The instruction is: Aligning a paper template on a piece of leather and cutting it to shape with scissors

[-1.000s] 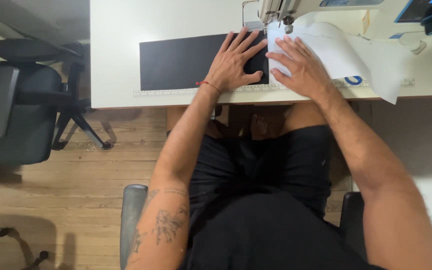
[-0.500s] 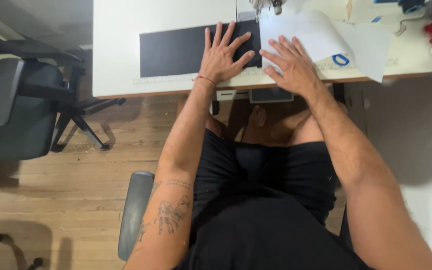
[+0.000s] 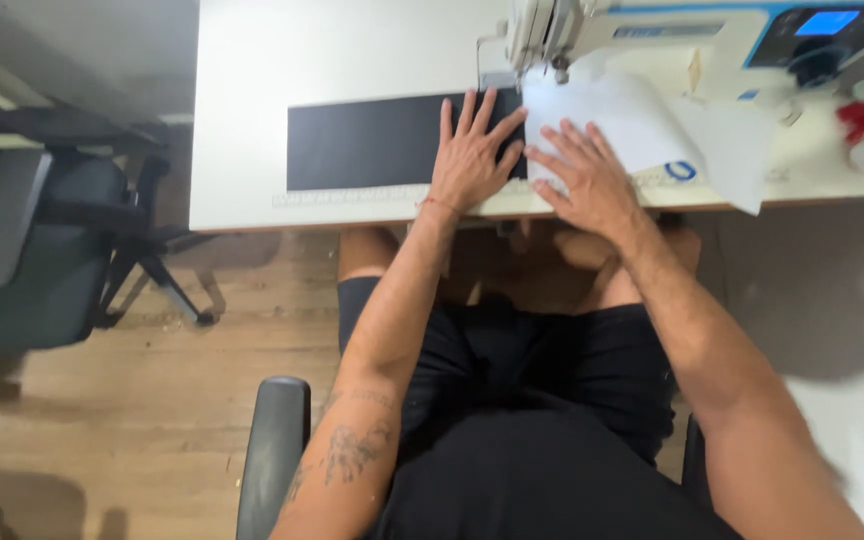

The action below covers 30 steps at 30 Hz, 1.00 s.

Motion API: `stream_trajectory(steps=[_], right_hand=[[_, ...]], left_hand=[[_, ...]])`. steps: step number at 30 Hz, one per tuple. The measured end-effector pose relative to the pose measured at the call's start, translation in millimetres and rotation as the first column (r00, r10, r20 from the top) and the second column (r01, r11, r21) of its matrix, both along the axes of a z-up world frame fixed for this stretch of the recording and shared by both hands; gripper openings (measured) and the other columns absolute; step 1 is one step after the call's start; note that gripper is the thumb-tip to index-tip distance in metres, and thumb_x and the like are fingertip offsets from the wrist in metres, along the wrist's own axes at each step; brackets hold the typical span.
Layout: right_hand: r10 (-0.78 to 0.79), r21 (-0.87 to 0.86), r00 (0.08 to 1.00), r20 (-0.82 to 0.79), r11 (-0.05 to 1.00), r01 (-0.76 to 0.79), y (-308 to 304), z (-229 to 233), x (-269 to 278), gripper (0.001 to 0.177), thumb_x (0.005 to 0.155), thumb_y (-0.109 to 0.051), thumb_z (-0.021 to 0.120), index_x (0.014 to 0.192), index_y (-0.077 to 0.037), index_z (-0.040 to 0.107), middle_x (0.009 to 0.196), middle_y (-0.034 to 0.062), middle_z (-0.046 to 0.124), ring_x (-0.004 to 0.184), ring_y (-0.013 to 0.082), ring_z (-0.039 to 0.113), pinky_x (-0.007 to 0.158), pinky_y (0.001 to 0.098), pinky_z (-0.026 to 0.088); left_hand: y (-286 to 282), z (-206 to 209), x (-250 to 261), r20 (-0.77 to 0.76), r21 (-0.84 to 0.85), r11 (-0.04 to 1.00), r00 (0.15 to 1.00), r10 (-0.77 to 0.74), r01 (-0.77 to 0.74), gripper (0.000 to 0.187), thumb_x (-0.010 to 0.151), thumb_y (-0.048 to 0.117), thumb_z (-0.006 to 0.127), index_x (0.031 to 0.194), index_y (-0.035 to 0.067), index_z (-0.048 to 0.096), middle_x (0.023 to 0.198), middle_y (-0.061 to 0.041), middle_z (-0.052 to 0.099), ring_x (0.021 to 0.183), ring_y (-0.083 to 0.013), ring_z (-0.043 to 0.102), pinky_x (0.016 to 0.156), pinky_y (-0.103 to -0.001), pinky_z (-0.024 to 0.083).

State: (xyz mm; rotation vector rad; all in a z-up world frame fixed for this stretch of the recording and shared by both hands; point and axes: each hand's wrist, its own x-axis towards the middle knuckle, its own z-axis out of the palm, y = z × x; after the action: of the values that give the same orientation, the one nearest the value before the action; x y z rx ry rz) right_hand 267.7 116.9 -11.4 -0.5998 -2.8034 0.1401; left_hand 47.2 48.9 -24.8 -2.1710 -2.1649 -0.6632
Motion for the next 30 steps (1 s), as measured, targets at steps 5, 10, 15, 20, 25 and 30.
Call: stream_trajectory(steps=[5, 10, 15, 20, 25, 30], right_hand=[[-0.006, 0.041, 1.0, -0.023, 0.999, 0.006, -0.6, 3.8, 0.3, 0.051, 0.108, -0.042, 0.048, 0.154, -0.019, 0.054, 0.163, 0.015, 0.045, 0.154, 0.0362, 0.035, 0.128, 0.055, 0.018], [-0.001, 0.042, 1.0, -0.027, 0.999, 0.002, 4.4, -2.6, -1.1, 0.051, 0.108, -0.041, 0.048, 0.154, -0.019, 0.054, 0.163, 0.0155, 0.045, 0.154, 0.0366, 0.035, 0.128, 0.0555, 0.019], [-0.002, 0.15, 0.987, -0.162, 0.988, 0.027, 8.4, -15.9, -0.5, 0.047, 0.104, -0.05, 0.057, 0.145, -0.028, 0.064, 0.152, 0.0096, 0.058, 0.146, 0.033, 0.049, 0.122, 0.0533, 0.029], [0.003, 0.158, 0.988, -0.156, 0.987, 0.022, 8.1, -11.7, -2.1, 0.048, 0.105, -0.051, 0.056, 0.144, -0.027, 0.065, 0.151, 0.0109, 0.059, 0.145, 0.034, 0.05, 0.122, 0.0538, 0.03], [-0.006, 0.158, 0.988, -0.152, 0.987, 0.03, 4.9, -11.3, -1.2, 0.048, 0.104, -0.051, 0.057, 0.145, -0.027, 0.064, 0.151, 0.011, 0.06, 0.145, 0.0338, 0.05, 0.123, 0.0533, 0.029], [-0.003, 0.031, 1.0, 0.0, 1.0, 0.003, 0.9, 7.3, -1.3, 0.053, 0.109, -0.044, 0.046, 0.155, -0.018, 0.053, 0.163, 0.0179, 0.045, 0.155, 0.0371, 0.034, 0.128, 0.0564, 0.018]], left_hand=[[4.0, -8.0, 1.1, 0.016, 0.043, 0.999, 1.0, 0.018, -0.019, 0.051, 0.105, 0.047, 0.048, 0.155, 0.035, 0.048, 0.167, -0.015, 0.032, 0.157, -0.0399, 0.02, 0.126, -0.066, 0.013], [6.2, -7.4, 1.0, 0.025, 0.051, 0.998, 0.999, 0.025, -0.026, 0.051, 0.106, 0.047, 0.048, 0.155, 0.035, 0.048, 0.167, -0.014, 0.033, 0.157, -0.0396, 0.021, 0.125, -0.066, 0.014], [8.6, -11.8, 4.6, 0.025, -0.017, 0.993, 0.993, 0.115, -0.115, 0.056, 0.1, 0.058, 0.05, 0.154, 0.044, 0.048, 0.168, -0.005, 0.037, 0.159, -0.0314, 0.024, 0.129, -0.062, 0.01], [9.7, -13.0, 4.0, 0.028, 0.003, 0.992, 0.992, 0.124, -0.124, 0.056, 0.099, 0.057, 0.052, 0.153, 0.044, 0.049, 0.167, -0.005, 0.038, 0.158, -0.0311, 0.025, 0.129, -0.062, 0.011], [8.7, -15.6, 4.4, 0.025, -0.011, 0.993, 0.992, 0.12, -0.12, 0.057, 0.099, 0.058, 0.051, 0.154, 0.045, 0.048, 0.167, -0.004, 0.037, 0.159, -0.0304, 0.025, 0.129, -0.062, 0.011], [4.7, -7.5, 0.9, 0.008, 0.062, 0.997, 0.998, 0.055, -0.056, 0.053, 0.105, 0.05, 0.05, 0.157, 0.035, 0.046, 0.167, -0.009, 0.036, 0.157, -0.0355, 0.025, 0.126, -0.066, 0.016]])
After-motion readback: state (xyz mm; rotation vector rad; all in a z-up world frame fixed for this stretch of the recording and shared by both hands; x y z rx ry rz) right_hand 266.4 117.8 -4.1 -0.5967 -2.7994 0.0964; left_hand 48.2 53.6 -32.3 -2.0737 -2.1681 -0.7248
